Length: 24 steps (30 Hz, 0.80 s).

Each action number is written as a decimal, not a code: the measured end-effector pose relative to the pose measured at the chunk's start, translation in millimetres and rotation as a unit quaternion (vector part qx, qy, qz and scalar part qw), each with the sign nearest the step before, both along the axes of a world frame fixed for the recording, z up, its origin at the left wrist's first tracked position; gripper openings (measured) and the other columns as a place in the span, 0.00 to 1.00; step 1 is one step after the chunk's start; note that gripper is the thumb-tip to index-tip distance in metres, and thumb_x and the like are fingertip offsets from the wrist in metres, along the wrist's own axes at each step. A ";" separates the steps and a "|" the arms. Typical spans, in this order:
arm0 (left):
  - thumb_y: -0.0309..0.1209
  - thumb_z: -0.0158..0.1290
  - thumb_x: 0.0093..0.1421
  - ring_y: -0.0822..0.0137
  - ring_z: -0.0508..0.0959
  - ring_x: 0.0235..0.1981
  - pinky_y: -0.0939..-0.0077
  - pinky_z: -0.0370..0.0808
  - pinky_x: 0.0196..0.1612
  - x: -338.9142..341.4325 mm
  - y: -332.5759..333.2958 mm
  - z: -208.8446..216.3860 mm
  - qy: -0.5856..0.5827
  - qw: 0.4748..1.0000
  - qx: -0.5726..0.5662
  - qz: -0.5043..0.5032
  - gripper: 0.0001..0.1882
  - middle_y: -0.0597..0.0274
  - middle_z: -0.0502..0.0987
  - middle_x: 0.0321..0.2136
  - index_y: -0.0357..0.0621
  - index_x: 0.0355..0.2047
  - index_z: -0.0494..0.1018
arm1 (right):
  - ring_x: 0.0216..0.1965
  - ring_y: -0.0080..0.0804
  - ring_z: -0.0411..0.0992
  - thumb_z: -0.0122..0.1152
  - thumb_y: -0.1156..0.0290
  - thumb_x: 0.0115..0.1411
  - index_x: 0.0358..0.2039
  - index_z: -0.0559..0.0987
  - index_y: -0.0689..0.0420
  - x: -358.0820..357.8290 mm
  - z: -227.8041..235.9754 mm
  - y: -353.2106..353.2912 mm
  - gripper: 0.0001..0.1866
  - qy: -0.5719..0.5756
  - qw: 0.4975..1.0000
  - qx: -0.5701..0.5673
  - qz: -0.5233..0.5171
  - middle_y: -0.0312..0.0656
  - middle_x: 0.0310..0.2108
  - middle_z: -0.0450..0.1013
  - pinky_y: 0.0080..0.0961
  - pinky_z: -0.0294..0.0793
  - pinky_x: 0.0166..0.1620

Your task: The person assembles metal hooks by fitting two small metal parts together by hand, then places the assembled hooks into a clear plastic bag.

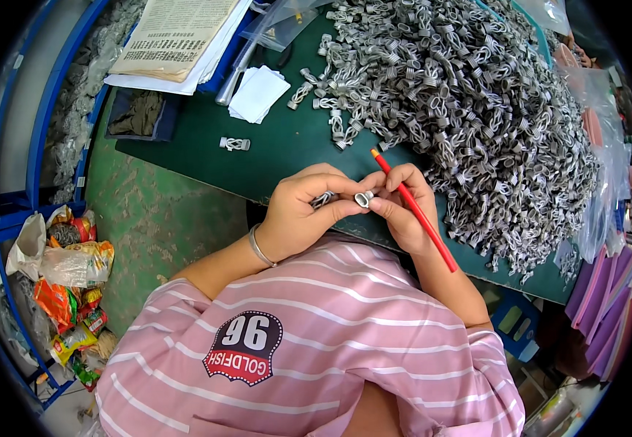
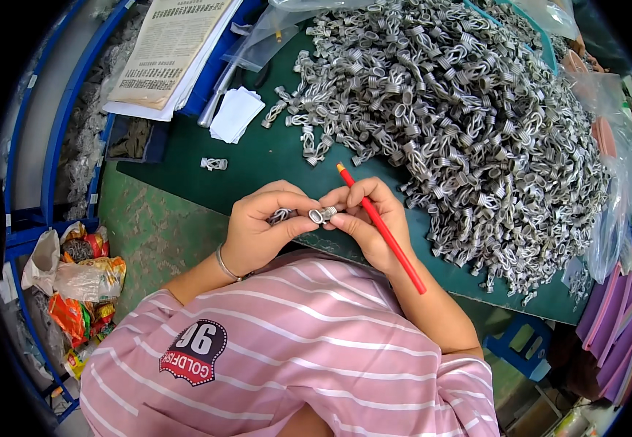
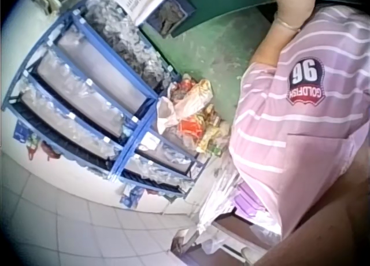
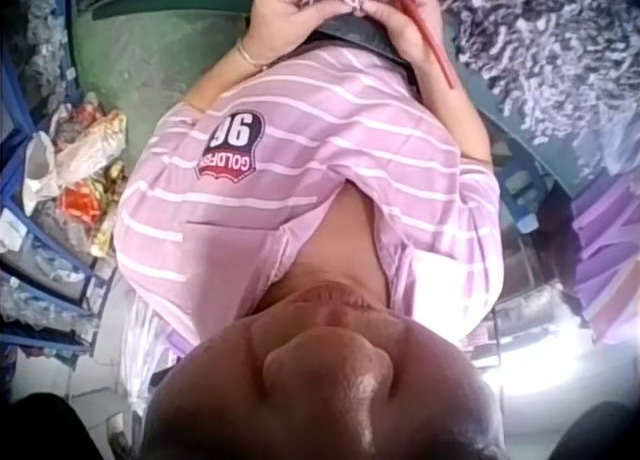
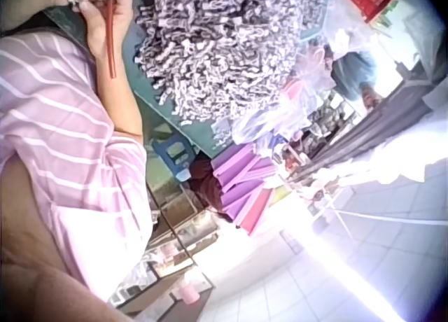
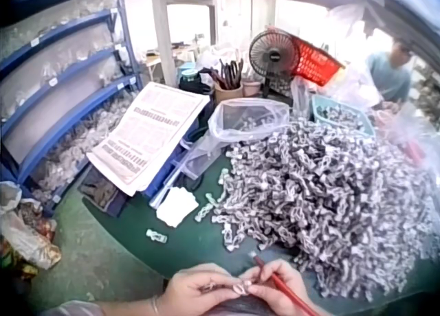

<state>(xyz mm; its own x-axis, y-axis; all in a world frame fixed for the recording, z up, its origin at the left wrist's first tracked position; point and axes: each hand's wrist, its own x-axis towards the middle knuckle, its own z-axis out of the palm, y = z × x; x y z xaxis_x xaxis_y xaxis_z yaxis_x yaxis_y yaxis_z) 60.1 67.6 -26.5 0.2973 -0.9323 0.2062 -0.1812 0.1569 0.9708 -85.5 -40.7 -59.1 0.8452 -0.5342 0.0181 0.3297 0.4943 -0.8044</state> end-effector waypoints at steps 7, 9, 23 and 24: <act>0.22 0.55 0.51 0.75 0.72 0.26 0.87 0.67 0.27 -2.2 3.2 0.2 0.227 0.961 0.144 0.061 0.08 0.64 0.74 0.27 0.37 0.33 0.75 | 0.34 0.25 0.68 0.55 0.88 0.49 0.34 0.62 0.58 -4.3 14.1 4.7 0.16 0.059 0.960 -0.237 -0.137 0.49 0.38 0.69 0.19 0.69 0.39; 0.22 0.52 0.54 0.76 0.72 0.26 0.87 0.67 0.26 -2.0 3.5 -5.7 0.260 0.952 0.156 0.039 0.08 0.65 0.73 0.27 0.36 0.35 0.73 | 0.32 0.26 0.68 0.59 0.87 0.47 0.32 0.63 0.58 -2.0 19.1 4.6 0.17 0.036 0.931 -0.324 -0.163 0.50 0.36 0.70 0.21 0.69 0.37; 0.27 0.49 0.57 0.79 0.63 0.20 0.87 0.59 0.20 12.0 1.6 -12.1 0.558 0.809 0.165 0.083 0.04 0.70 0.65 0.22 0.43 0.33 0.68 | 0.41 0.43 0.68 0.53 0.77 0.46 0.29 0.69 0.58 60.6 9.3 -36.4 0.08 0.074 0.652 -0.752 -0.057 0.45 0.35 0.70 0.32 0.68 0.43; 0.27 0.49 0.57 0.79 0.63 0.20 0.87 0.59 0.20 13.0 2.6 -11.6 0.557 0.810 0.164 0.085 0.04 0.70 0.65 0.22 0.43 0.33 0.68 | 0.41 0.43 0.68 0.53 0.77 0.46 0.29 0.69 0.58 57.1 9.1 -36.0 0.08 0.072 0.653 -0.752 -0.057 0.45 0.35 0.70 0.32 0.68 0.43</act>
<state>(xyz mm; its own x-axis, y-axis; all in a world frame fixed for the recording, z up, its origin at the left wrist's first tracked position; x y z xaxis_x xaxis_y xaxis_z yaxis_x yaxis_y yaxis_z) 73.1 70.2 -38.1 0.2580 -0.8085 -0.5289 0.8435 -0.0784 0.5314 -28.4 -76.7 -49.9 0.8521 -0.0640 0.5194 0.1623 -0.9112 -0.3786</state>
